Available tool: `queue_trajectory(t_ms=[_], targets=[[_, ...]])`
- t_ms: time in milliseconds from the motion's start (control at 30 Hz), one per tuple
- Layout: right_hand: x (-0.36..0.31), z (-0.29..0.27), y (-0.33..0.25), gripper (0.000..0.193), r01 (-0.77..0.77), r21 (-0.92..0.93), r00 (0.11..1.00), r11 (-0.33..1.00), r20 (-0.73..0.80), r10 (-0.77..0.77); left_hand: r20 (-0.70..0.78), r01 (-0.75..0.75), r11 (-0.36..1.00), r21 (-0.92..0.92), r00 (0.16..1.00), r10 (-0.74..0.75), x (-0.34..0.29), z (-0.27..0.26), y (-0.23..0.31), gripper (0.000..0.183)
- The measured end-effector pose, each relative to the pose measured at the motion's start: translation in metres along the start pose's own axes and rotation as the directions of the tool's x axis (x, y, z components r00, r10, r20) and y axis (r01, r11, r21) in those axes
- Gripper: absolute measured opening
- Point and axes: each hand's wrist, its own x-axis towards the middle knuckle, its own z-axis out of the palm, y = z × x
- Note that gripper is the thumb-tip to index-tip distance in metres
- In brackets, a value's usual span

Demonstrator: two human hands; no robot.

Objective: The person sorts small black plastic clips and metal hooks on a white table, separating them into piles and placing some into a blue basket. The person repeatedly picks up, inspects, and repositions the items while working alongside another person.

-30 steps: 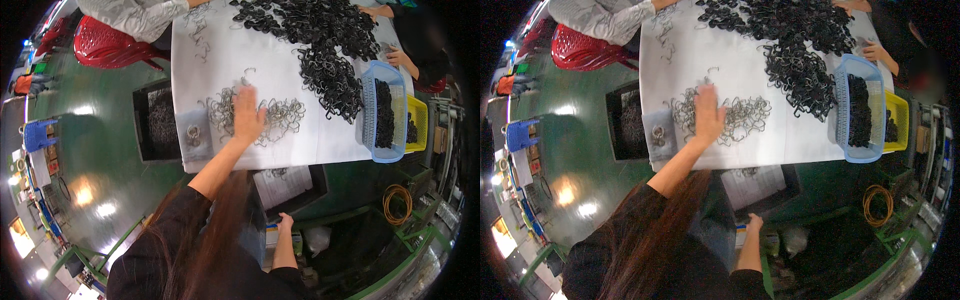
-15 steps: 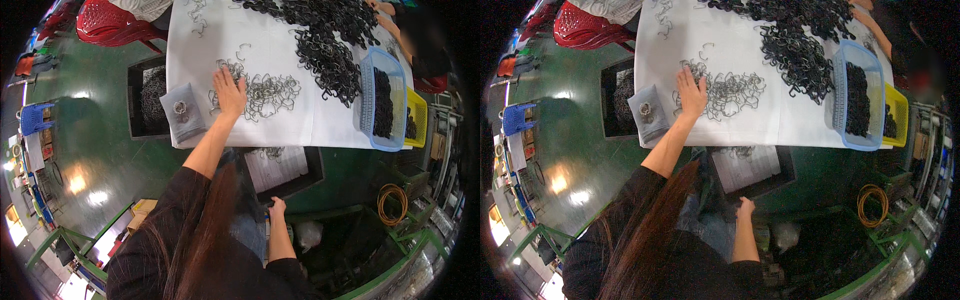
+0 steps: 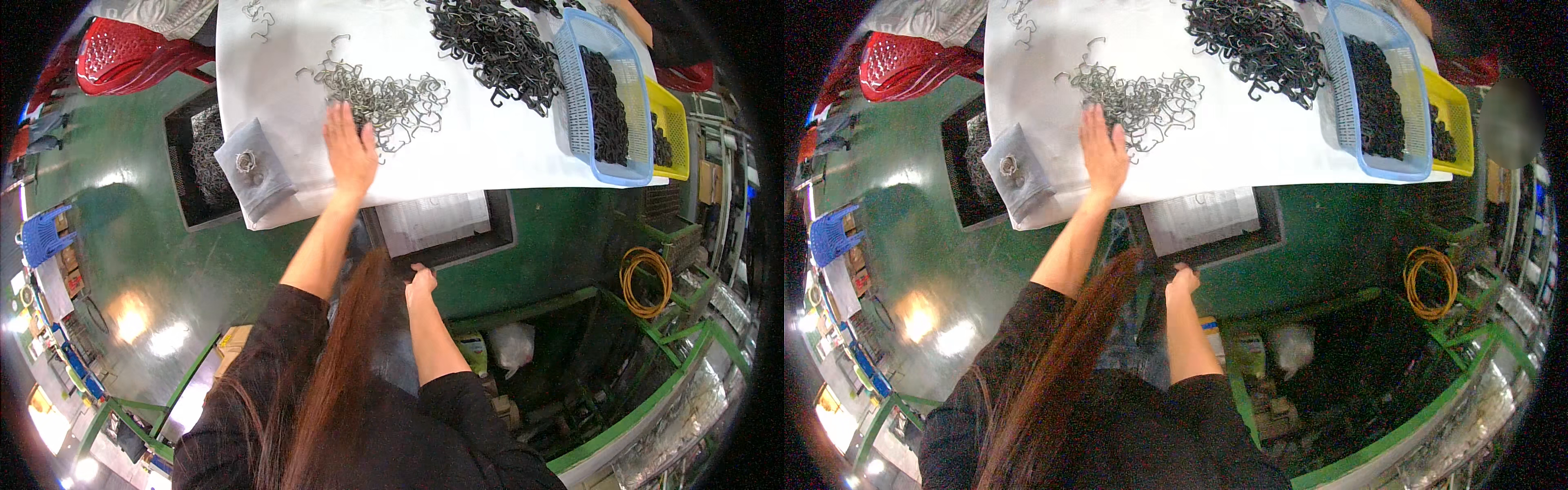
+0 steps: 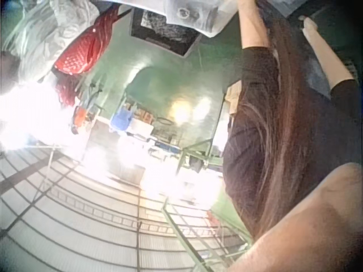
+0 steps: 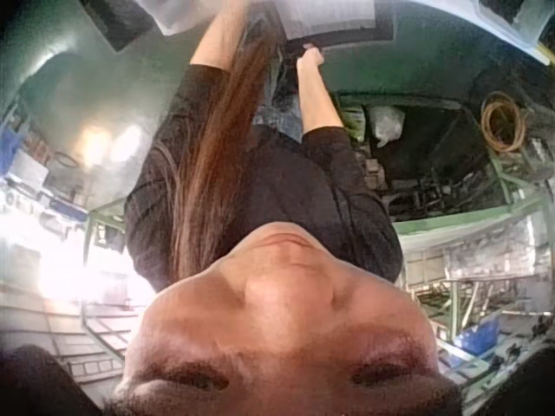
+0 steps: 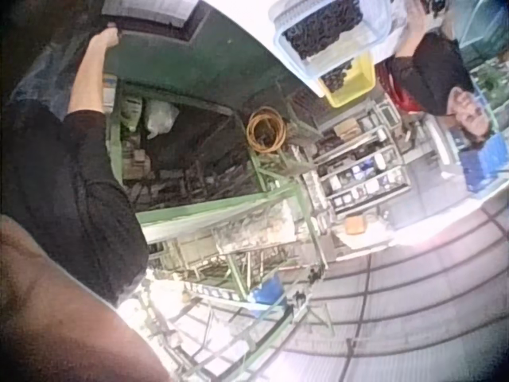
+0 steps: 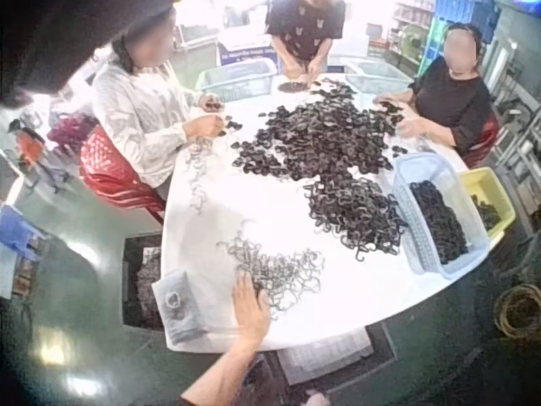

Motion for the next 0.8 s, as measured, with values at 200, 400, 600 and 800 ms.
queue_trajectory(t_ms=[200, 400, 600, 800], targets=[[-0.024, 0.001, -0.009, 0.042, 0.039, -0.005, 0.999, 0.999, 0.001, -0.039, 0.146, 0.076, 0.98, -0.183, 0.988, -0.049, -0.057, 0.006, 0.079, 0.057], [-0.033, -0.001, -0.012, 0.058, 0.006, 0.008, 0.998, 1.0, -0.057, -0.006, 0.102, -0.028, 0.989, -0.143, 0.994, 0.043, -0.052, -0.015, 0.05, 0.059], [-0.023, -0.004, -0.008, 0.051, 0.028, 0.056, 0.999, 0.998, -0.026, -0.026, -0.027, 0.176, 0.982, 0.073, 0.984, -0.174, 0.104, -0.013, -0.077, 0.059], [-0.017, -0.011, -0.009, 0.083, 0.009, 0.057, 0.998, 0.998, 0.055, -0.013, 0.345, -0.378, 0.915, -0.138, 0.848, 0.402, 0.164, 0.005, -0.055, 0.053]])
